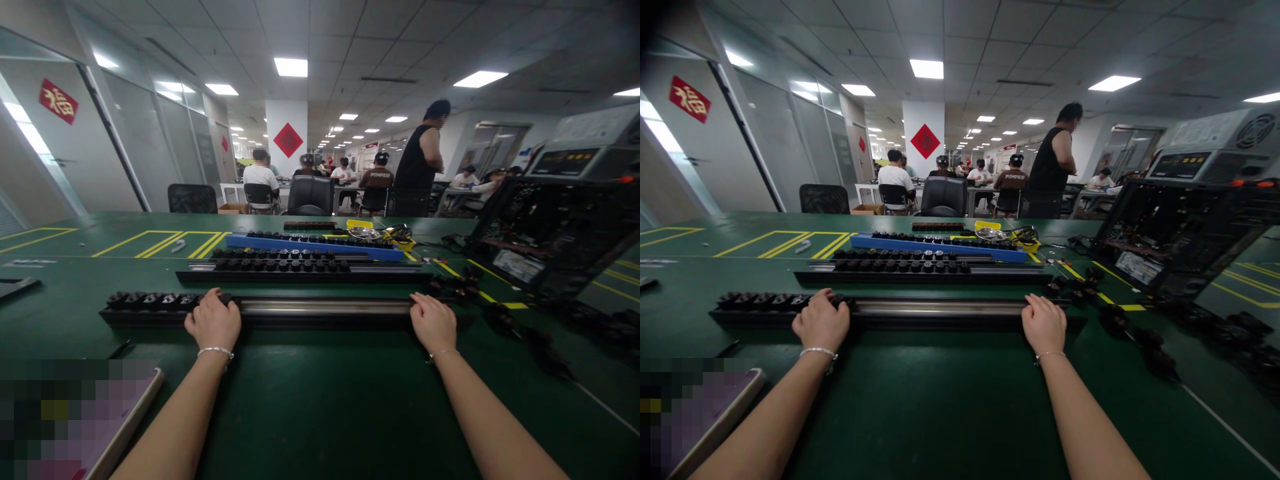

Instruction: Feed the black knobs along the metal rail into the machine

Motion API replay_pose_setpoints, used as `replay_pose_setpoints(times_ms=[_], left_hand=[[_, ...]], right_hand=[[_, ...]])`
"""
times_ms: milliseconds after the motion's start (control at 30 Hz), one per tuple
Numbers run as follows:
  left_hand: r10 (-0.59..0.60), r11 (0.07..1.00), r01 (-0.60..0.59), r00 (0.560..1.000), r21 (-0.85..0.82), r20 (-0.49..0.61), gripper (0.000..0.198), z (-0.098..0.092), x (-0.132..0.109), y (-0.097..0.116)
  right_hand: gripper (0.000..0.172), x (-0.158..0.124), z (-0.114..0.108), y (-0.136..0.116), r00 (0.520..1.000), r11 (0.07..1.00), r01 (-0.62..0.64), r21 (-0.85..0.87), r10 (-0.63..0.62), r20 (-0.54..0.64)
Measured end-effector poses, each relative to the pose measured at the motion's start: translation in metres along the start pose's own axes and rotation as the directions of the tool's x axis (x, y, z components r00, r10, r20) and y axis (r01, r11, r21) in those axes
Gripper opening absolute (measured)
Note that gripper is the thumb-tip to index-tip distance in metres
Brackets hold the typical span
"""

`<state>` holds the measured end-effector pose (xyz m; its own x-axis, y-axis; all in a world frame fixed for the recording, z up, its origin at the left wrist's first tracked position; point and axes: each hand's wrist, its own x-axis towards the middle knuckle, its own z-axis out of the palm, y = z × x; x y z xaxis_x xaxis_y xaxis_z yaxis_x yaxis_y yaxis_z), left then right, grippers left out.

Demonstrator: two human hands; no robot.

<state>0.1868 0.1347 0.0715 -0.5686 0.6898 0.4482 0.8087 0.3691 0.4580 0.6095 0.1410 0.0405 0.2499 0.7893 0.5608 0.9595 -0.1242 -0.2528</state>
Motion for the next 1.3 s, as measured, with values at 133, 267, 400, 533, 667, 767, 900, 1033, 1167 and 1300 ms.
replay_pose_setpoints(times_ms=[133,267,400,533,667,767,900,1033,1167,1300], left_hand=[[0.006,1.0,-0.006,1.0,-0.015,-0.013,0.039,-0.001,-0.001,0.001],[0.026,0.998,-0.025,1.0,-0.051,0.017,0.039,0.0,-0.003,0.003],[0.031,0.997,-0.027,0.999,-0.077,0.043,0.038,0.004,-0.003,0.002],[0.044,0.995,-0.04,0.998,-0.093,0.038,0.037,0.007,-0.003,0.001],[0.079,0.992,-0.076,0.996,-0.098,0.033,0.038,0.009,-0.005,0.001],[0.113,0.988,-0.108,0.993,-0.11,0.033,0.038,0.01,-0.007,0.003],[0.13,0.985,-0.124,0.991,-0.117,0.044,0.038,0.009,-0.009,0.006],[0.141,0.986,-0.136,0.989,-0.097,0.049,0.037,0.009,-0.009,0.006],[0.147,0.986,-0.143,0.988,-0.087,0.048,0.036,0.011,-0.009,0.006],[0.153,0.983,-0.147,0.987,-0.111,0.051,0.035,0.013,-0.01,0.006]], right_hand=[[0.042,0.001,0.001,-0.001,1.0,1.0,0.003,0.003,-0.003,-0.009],[0.041,0.001,0.003,0.0,1.0,1.0,0.012,0.008,-0.012,-0.022],[0.04,0.001,0.003,0.001,0.999,1.0,0.023,0.011,-0.022,-0.034],[0.041,0.002,0.001,0.001,0.999,1.0,0.029,0.003,-0.029,-0.015],[0.041,0.003,0.002,0.003,0.999,0.999,0.043,0.002,-0.043,-0.002],[0.041,0.003,0.002,0.003,0.999,0.999,0.046,0.002,-0.046,-0.002],[0.043,0.003,0.001,0.002,0.999,0.999,0.041,-0.007,-0.041,-0.003],[0.042,0.001,0.0,0.0,0.999,0.999,0.038,-0.012,-0.038,-0.015],[0.041,0.001,0.001,0.0,0.999,0.999,0.034,-0.006,-0.034,-0.036],[0.041,0.002,0.003,0.002,0.999,0.999,0.039,-0.012,-0.04,-0.032]])
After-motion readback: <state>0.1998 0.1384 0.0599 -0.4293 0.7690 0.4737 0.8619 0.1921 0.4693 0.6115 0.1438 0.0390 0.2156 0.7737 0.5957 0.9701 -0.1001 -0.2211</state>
